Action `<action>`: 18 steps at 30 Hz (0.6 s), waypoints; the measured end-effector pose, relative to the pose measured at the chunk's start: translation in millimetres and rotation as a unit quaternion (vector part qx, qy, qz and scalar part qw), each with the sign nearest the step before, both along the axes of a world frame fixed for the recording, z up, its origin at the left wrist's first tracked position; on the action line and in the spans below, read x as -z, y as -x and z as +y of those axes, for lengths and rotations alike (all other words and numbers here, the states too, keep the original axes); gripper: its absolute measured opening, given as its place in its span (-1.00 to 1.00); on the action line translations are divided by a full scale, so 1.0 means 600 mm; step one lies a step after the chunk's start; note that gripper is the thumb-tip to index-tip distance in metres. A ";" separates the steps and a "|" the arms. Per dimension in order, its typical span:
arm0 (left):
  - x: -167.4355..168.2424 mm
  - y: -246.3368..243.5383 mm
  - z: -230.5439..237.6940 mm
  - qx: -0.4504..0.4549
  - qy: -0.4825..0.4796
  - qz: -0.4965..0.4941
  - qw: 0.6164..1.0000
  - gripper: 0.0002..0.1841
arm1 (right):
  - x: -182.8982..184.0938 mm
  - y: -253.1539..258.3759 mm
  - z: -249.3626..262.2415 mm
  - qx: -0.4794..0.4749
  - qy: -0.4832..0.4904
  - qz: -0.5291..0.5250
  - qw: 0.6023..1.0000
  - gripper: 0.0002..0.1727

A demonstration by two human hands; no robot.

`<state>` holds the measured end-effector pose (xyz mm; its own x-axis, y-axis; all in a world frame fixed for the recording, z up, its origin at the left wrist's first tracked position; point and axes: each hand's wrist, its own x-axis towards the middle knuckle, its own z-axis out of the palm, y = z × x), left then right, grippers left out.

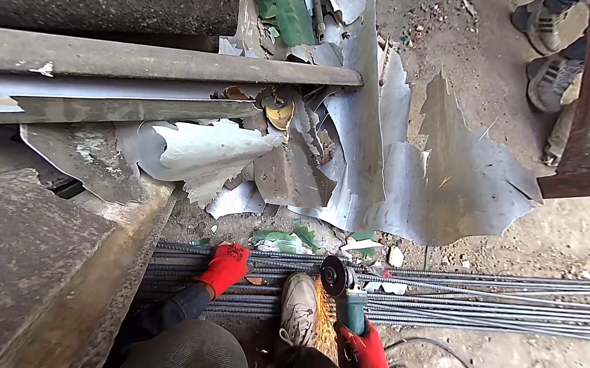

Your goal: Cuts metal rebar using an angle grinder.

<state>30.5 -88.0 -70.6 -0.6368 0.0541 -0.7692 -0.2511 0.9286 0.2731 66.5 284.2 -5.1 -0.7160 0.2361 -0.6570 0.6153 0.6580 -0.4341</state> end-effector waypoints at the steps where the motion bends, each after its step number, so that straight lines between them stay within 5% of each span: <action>1: 0.000 -0.001 0.000 -0.004 -0.002 0.002 1.000 -0.61 | -0.002 0.000 -0.002 0.001 -0.002 0.000 1.000 -0.27; 18: -0.001 0.002 -0.002 0.002 -0.001 -0.011 1.000 -0.60 | -0.001 -0.011 0.003 0.000 -0.006 -0.010 1.000 -0.22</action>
